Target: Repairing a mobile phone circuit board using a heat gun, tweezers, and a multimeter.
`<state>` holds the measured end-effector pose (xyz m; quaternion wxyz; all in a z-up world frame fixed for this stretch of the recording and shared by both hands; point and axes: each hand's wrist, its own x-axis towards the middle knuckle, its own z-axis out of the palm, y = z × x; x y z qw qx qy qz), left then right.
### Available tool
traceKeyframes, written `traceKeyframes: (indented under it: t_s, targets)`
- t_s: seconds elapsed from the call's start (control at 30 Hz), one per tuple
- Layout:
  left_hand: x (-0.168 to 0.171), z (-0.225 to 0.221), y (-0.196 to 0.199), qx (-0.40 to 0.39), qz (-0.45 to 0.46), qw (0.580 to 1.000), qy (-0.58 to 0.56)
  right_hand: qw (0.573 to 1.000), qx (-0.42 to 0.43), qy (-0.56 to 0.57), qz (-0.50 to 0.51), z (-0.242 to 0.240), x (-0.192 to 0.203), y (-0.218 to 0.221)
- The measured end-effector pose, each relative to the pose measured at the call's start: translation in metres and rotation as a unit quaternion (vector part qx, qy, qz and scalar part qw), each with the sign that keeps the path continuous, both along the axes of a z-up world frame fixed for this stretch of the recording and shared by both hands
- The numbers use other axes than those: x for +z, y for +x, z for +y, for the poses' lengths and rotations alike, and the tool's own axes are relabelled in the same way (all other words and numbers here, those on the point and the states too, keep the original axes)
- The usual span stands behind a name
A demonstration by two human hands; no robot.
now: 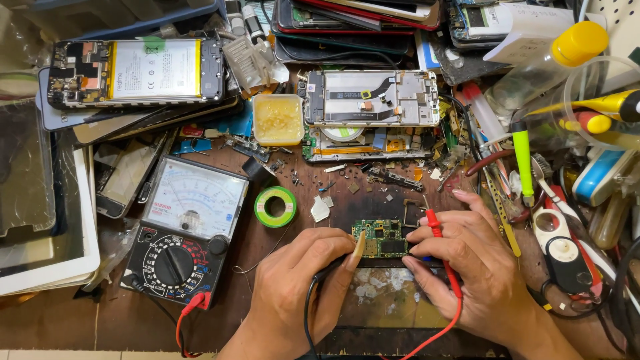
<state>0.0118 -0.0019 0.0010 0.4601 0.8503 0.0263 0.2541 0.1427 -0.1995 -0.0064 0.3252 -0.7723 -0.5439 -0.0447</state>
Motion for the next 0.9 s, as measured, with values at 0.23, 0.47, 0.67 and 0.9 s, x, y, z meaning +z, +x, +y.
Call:
traceKeyframes:
  t_s: [0.23, 0.47, 0.67, 0.9]
  targets:
    - [0.003, -0.001, -0.003, 0.021, -0.006, 1.0, 0.003, 1.0, -0.003, 0.01, -0.011, -0.003, -0.001, -0.003]
    - [0.008, -0.001, -0.005, 0.028, -0.01, 0.999, 0.012, 1.0, 0.001, 0.027, 0.004, -0.029, -0.005, -0.002]
    - [0.007, -0.001, -0.003, 0.02, -0.009, 1.0, 0.014, 0.999, -0.01, 0.036, 0.023, -0.032, -0.003, 0.001]
    - [0.004, 0.0, -0.003, 0.016, 0.004, 1.0, 0.022, 0.997, -0.018, 0.053, 0.058, 0.001, 0.001, -0.004]
